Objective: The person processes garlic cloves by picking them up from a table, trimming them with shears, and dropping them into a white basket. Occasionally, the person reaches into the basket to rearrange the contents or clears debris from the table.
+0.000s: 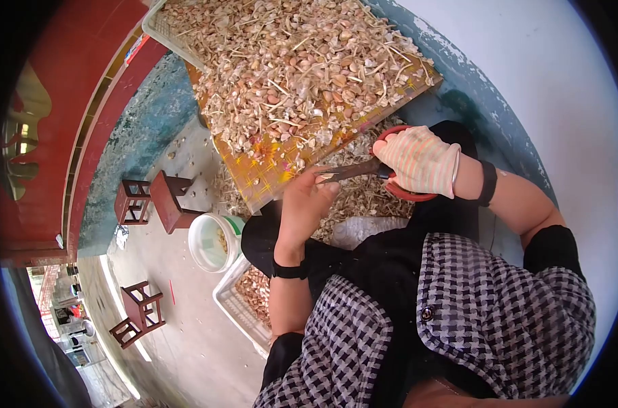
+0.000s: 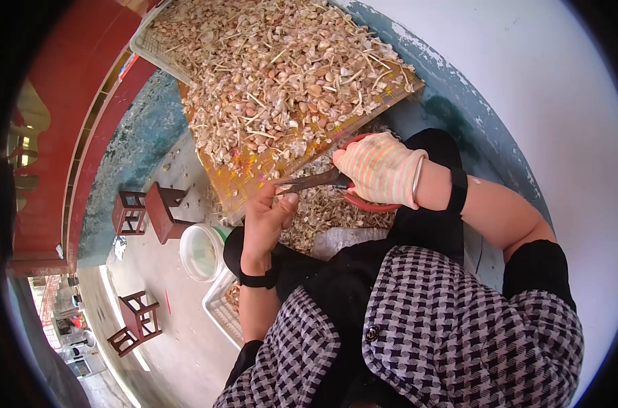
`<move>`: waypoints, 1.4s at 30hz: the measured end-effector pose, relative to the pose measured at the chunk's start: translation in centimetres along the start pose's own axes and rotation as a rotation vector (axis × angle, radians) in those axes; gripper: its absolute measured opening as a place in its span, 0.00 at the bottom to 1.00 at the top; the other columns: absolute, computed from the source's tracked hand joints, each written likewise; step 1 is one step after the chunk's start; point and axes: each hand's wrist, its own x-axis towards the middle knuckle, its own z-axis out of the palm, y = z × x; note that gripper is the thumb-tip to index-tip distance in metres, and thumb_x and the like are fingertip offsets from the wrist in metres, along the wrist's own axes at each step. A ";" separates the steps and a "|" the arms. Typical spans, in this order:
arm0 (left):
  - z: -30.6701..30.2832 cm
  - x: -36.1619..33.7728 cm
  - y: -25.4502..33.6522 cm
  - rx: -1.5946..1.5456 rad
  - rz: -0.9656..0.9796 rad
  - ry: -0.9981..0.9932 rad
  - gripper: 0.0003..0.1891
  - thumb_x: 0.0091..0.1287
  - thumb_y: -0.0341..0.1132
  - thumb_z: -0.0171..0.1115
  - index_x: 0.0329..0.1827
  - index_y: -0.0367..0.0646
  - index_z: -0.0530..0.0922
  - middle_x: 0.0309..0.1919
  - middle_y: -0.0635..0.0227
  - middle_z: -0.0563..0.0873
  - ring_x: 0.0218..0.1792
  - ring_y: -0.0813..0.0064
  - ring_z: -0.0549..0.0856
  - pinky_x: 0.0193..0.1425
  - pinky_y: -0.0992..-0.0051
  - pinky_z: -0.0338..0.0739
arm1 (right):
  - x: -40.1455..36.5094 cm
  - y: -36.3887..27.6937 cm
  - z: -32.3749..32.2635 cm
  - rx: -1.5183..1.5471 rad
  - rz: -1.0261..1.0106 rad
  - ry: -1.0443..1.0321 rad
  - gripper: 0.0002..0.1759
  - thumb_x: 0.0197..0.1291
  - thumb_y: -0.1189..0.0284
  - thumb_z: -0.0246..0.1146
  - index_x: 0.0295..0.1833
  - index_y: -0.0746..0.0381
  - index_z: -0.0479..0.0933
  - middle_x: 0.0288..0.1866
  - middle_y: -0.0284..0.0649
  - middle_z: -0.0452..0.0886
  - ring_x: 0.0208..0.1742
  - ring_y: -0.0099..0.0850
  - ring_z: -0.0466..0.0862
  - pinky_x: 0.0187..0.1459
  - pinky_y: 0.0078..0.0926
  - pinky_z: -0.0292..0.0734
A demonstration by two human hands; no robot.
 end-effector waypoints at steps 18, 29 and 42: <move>-3.8 -10.6 -6.9 -0.595 0.187 0.287 0.12 0.71 0.37 0.60 0.49 0.38 0.76 0.23 0.72 0.71 0.16 0.86 0.62 0.16 0.86 0.54 | 4.0 -7.6 7.3 1.566 -0.084 -0.276 0.13 0.54 0.75 0.66 0.46 0.65 0.78 0.36 0.32 0.81 0.36 0.19 0.79 0.39 0.21 0.76; -14.1 -30.5 -18.9 -0.284 -0.311 1.405 0.17 0.74 0.41 0.55 0.57 0.37 0.72 0.46 0.57 0.77 0.42 0.71 0.77 0.38 0.75 0.74 | 5.4 -8.2 15.7 1.196 -0.064 -0.401 0.07 0.55 0.72 0.62 0.36 0.64 0.77 0.25 0.30 0.78 0.27 0.19 0.76 0.30 0.19 0.70; -9.5 -25.6 -22.1 1.299 -0.276 0.933 0.16 0.65 0.27 0.57 0.57 0.45 0.79 0.64 0.55 0.75 0.65 0.51 0.72 0.62 0.51 0.70 | 2.5 -0.5 18.2 1.611 0.359 -0.241 0.15 0.53 0.71 0.72 0.43 0.63 0.76 0.25 0.31 0.77 0.25 0.20 0.76 0.24 0.19 0.69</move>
